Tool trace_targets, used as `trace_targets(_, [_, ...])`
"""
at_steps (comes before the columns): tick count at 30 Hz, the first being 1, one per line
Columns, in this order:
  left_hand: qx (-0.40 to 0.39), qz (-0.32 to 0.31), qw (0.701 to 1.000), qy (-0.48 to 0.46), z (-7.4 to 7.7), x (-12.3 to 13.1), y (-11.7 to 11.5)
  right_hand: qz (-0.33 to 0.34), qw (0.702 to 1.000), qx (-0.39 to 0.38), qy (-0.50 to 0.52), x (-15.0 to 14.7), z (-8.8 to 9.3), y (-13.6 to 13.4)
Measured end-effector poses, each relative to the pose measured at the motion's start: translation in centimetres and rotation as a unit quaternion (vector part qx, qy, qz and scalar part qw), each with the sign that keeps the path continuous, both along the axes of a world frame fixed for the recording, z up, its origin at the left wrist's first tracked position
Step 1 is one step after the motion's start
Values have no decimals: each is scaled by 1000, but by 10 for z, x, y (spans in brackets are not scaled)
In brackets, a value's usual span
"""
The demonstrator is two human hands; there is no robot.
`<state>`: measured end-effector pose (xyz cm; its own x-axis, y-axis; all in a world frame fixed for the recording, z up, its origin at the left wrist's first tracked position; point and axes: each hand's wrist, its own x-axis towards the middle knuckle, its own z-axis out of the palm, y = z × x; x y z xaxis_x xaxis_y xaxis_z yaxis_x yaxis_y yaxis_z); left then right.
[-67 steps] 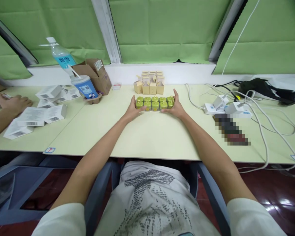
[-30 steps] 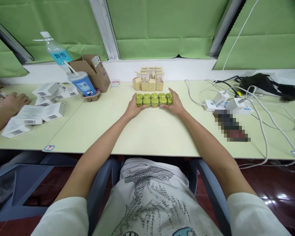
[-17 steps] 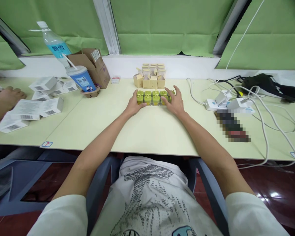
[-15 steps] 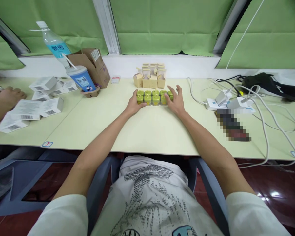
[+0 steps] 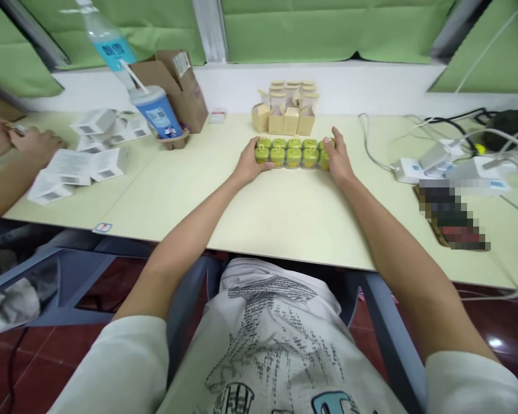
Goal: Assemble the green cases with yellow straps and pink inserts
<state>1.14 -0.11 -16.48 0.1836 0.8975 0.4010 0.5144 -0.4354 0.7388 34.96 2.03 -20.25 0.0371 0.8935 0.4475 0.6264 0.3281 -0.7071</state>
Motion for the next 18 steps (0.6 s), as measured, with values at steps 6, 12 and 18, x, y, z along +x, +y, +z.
trace_targets(6, [-14,-19,1000,-13,0,-3,-1,-15,1000,5,7,-6,7,-4])
trace_targets(12, [-25,-19,999,-10,2,5,-4,-37,998,3,52,-18,11,-15])
trace_targets(18, [184,30,982,24,63,-2,-66,-116,976,184,11,-19,71,-67])
